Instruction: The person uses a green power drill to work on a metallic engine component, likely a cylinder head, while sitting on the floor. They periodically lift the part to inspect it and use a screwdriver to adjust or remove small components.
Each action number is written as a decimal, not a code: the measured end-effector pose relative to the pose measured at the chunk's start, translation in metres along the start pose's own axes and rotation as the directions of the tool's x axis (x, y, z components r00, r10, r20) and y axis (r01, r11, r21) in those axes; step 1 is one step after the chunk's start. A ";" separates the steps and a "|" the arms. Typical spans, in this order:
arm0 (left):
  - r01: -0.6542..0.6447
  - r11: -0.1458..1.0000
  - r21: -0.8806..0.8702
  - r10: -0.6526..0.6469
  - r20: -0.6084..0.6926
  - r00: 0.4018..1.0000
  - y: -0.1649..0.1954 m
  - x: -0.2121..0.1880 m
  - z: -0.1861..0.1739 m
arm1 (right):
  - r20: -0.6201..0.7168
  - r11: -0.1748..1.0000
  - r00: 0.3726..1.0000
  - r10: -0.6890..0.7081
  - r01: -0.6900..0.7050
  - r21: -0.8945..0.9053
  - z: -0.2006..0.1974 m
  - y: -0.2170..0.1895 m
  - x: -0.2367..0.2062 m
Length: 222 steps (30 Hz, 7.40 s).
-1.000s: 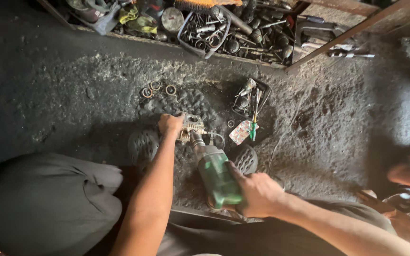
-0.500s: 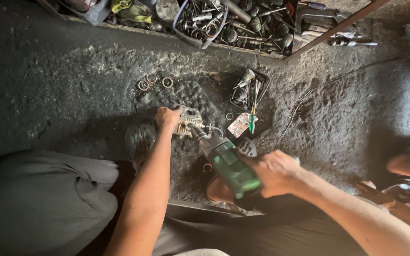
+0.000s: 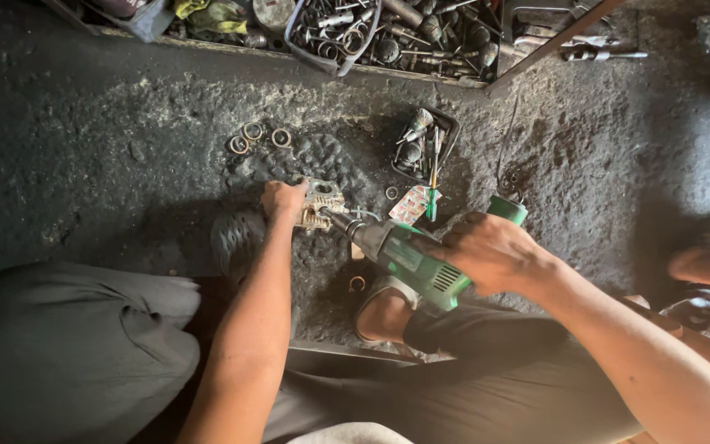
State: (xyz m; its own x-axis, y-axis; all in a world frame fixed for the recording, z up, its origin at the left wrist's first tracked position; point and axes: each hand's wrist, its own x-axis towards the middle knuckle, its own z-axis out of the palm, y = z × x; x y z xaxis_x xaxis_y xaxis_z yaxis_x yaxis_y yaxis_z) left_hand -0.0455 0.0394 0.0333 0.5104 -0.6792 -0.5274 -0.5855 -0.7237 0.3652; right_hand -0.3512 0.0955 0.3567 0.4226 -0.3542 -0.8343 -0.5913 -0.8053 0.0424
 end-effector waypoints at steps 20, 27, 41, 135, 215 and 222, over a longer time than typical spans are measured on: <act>-0.019 0.999 -0.027 0.019 0.009 1.000 -0.007 0.011 0.009 | -0.171 0.752 0.950 0.262 -0.089 0.653 -0.008 -0.089 -0.004; 0.001 0.999 -0.041 0.001 0.048 0.999 -0.004 0.010 0.008 | -0.170 0.704 0.946 0.277 -0.079 0.705 -0.004 -0.112 0.002; -0.044 0.995 -0.085 0.046 0.028 0.999 0.000 0.003 -0.001 | -0.226 0.292 0.974 0.016 0.212 0.933 0.097 0.057 0.039; -0.238 0.956 -0.173 0.279 0.283 0.917 0.010 -0.032 -0.047 | 0.023 0.886 0.961 0.276 -0.264 0.381 0.008 -0.020 -0.059; -0.761 -0.120 -0.637 0.656 -0.626 0.421 0.097 -0.263 -0.266 | -0.775 0.973 0.593 -0.218 0.076 -0.216 0.052 -0.006 -0.049; -0.909 -0.061 -0.413 0.744 -0.626 0.235 0.109 -0.263 -0.287 | 0.006 0.882 0.974 0.227 -0.208 0.423 0.017 -0.008 -0.024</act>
State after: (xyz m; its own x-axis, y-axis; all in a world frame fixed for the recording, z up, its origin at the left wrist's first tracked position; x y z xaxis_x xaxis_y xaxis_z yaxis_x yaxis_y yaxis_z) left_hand -0.0628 0.1040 0.4317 0.0785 -0.7744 0.6278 -0.1681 0.6104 0.7740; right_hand -0.3683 0.1180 0.3669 0.2735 -0.5248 -0.8061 -0.8999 -0.4356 -0.0216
